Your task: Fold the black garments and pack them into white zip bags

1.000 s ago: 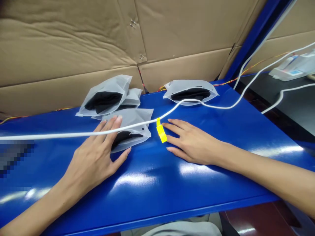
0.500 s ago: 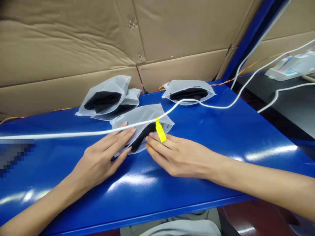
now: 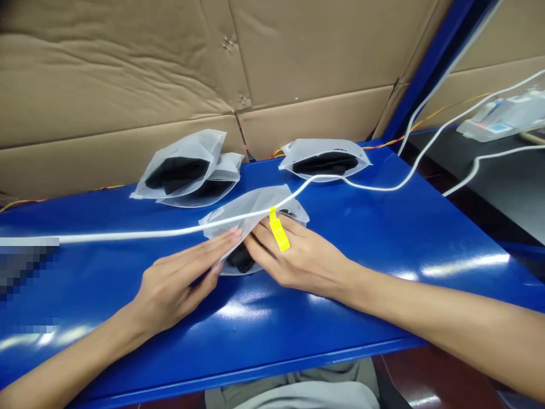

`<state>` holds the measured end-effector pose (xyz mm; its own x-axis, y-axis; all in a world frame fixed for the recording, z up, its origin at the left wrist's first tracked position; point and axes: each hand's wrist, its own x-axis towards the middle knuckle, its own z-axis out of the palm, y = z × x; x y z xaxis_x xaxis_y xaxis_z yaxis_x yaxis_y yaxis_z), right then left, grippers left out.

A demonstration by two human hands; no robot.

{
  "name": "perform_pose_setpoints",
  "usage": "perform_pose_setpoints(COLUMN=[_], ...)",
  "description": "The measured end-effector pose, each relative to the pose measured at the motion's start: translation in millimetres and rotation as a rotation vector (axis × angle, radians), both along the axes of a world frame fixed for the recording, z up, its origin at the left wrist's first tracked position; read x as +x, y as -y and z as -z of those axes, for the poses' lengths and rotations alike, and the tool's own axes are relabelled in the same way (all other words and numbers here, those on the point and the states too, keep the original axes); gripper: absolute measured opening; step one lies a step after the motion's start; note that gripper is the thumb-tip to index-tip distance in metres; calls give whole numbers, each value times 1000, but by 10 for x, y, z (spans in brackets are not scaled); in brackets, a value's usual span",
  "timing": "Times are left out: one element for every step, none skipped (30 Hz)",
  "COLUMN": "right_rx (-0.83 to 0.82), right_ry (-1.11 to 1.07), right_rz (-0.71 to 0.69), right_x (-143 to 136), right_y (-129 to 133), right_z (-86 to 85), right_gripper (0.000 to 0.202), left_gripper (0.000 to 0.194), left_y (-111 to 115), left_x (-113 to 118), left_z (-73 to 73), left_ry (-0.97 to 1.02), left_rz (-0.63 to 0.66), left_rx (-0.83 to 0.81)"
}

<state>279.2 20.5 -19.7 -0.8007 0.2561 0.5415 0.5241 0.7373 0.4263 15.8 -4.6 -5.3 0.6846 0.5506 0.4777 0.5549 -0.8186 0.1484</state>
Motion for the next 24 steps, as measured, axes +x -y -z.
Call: perform_pose_setpoints(right_rx=[-17, -35, -58, -87, -118, -150, -182, -211, -236, -257, -276, -294, -308, -319, -332, -346, -358, -372, -388, -405, -421, -439, -465, -490], right_ry=[15, 17, 5, -17, -44, -62, -68, -60, -42, -24, -11, -8, -20, -43, -75, -110, -143, -170, -187, -196, -196, -191, -182, -170], right_rz=[19, 36, 46, 45, 30, 10, -6, -11, -7, 7, 25, 39, 43, 28, -6, -54, -108, -153, -188, -209, -214, -217, -223, -233], right_x=[-2, -4, -4, -3, 0, 5, 11, 18, 26, 34, 41, 48, 55, 61, 68, 76, 86, 98, 113, 130, 149, 169, 189, 207], right_y=[-11, -22, -32, -41, -50, -60, -70, -81, -92, -102, -112, -118, -122, -122, -120, -116, -112, -109, -108, -109, -112, -116, -122, -129], right_z=[23, 45, 65, 82, 95, 104, 110, 114, 118, 124, 132, 144, 157, 171, 184, 193, 198, 198, 192, 183, 171, 156, 142, 129], right_gripper=[37, 37, 38, 38, 38, 38, 38, 39, 39, 40, 39, 38, 36, 34, 32, 29, 27, 26, 25, 24, 24, 24, 24, 25], left_gripper=[75, 76, 75, 73, 72, 70, 68, 67, 67, 67, 68, 68, 69, 70, 71, 72, 73, 73, 72, 70, 70, 70, 71, 73], left_y=[-2, -4, -8, -12, -16, -22, -28, -34, -39, -44, -49, -53, -56, -60, -64, -69, -76, -86, -99, -117, -140, -166, -196, -227], left_x=[19, 36, 49, 59, 63, 61, 53, 40, 23, 5, -14, -32, -47, -59, -69, -77, -85, -93, -103, -116, -133, -153, -177, -201], left_z=[0, 1, 6, 12, 21, 30, 39, 47, 53, 57, 59, 61, 62, 63, 64, 64, 63, 61, 57, 50, 43, 35, 26, 19], left_ry=[-6, -17, -27, -39, -57, -78, -100, -119, -137, -152, -165, -178, -192, -205, -218, -230, -242, -259, -279, -299, -322, -344, -363, -377], left_rz=[-10, -18, -23, -28, -39, -57, -79, -105, -129, -150, -163, -172, -176, -178, -176, -171, -164, -157, -152, -144, -130, -110, -84, -59], left_rx=[-1, -5, -4, -1, 0, -4, -15, -31, -53, -78, -103, -123, -139, -150, -157, -164, -172, -186, -201, -214, -228, -238, -244, -248])
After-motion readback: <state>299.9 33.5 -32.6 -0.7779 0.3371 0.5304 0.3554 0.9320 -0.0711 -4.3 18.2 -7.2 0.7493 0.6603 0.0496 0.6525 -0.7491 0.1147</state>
